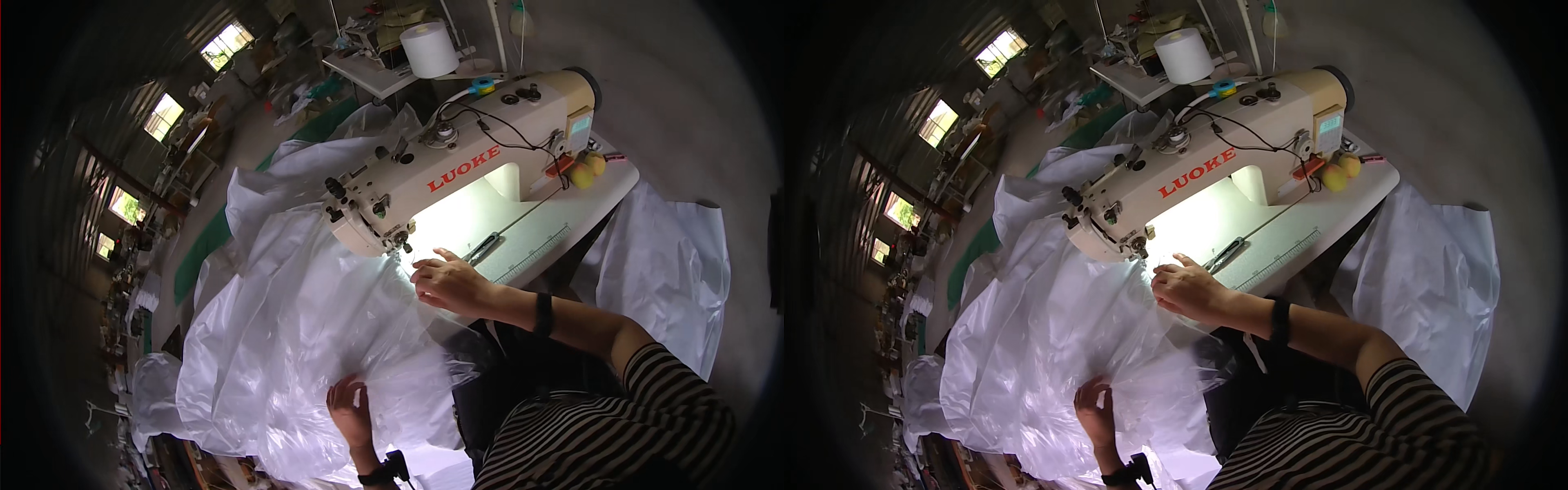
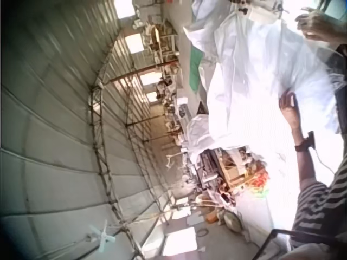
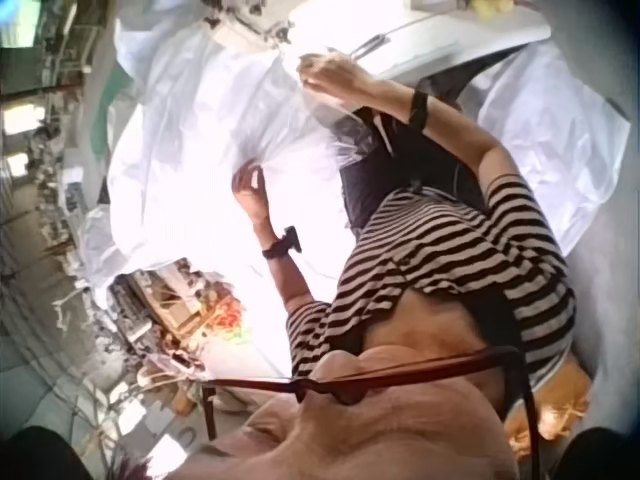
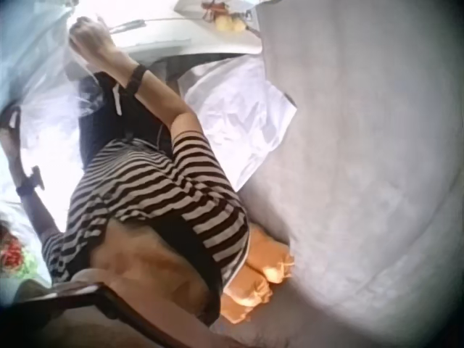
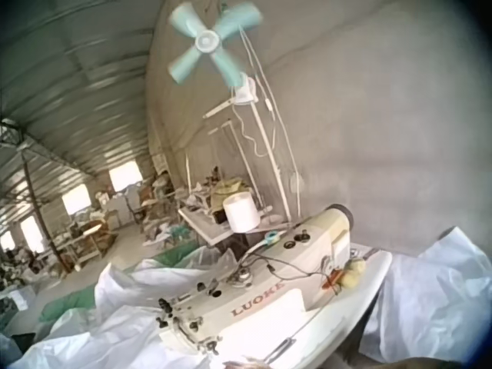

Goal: The person sews white plastic sheets together using a sewing machine, guiding the material under the needle by hand. They periodically stop to reposition the sheets, folding and aligning the edges before feeding them through the machine.

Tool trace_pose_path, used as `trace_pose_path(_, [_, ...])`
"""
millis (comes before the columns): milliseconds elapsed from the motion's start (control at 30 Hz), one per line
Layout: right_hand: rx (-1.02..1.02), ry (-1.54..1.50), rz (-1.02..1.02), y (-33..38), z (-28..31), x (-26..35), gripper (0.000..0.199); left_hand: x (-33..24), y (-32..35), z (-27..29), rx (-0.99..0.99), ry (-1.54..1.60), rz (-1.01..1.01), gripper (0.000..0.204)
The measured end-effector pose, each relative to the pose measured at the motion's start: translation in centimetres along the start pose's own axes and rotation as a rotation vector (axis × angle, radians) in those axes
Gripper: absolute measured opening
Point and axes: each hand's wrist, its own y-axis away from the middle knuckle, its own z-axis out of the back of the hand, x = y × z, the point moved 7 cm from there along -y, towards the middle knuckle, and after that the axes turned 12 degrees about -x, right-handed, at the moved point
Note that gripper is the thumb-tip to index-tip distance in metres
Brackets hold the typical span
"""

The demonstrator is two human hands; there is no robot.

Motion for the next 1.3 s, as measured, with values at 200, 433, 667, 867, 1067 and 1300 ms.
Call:
trace_pose_path(200, [0.009, 0.013, 0.033, -0.7, -0.9, -0.5, 0.013, 2.6, -4.9, 3.9, -0.010, 0.020, 0.198, 0.012])
trace_pose_path(433, [0.004, 0.049, -0.052, -1.0, -1.6, -2.0, 0.012, -5.8, -11.6, 0.5, -0.145, 0.088, -0.103, 0.044])
trace_pose_path(667, [0.157, -0.112, -0.185, 0.9, -2.0, -2.0, 0.025, -8.3, -11.8, -12.5, 0.199, 0.433, 0.040, 0.025])
trace_pose_path(867, [0.087, -0.055, -0.190, 2.7, -1.0, -2.7, 0.041, -8.1, -13.7, -12.7, 0.098, 0.506, 0.179, 0.010])
trace_pose_path(1067, [0.132, -0.246, -0.343, 0.7, 1.4, -3.0, 0.030, -9.3, -14.2, -12.1, 0.055, 0.459, 0.102, 0.010])
trace_pose_path(1300, [0.069, -0.188, -0.409, 3.9, -2.6, -3.6, 0.020, -9.3, -12.3, -14.2, -0.068, 0.390, 0.264, 0.013])
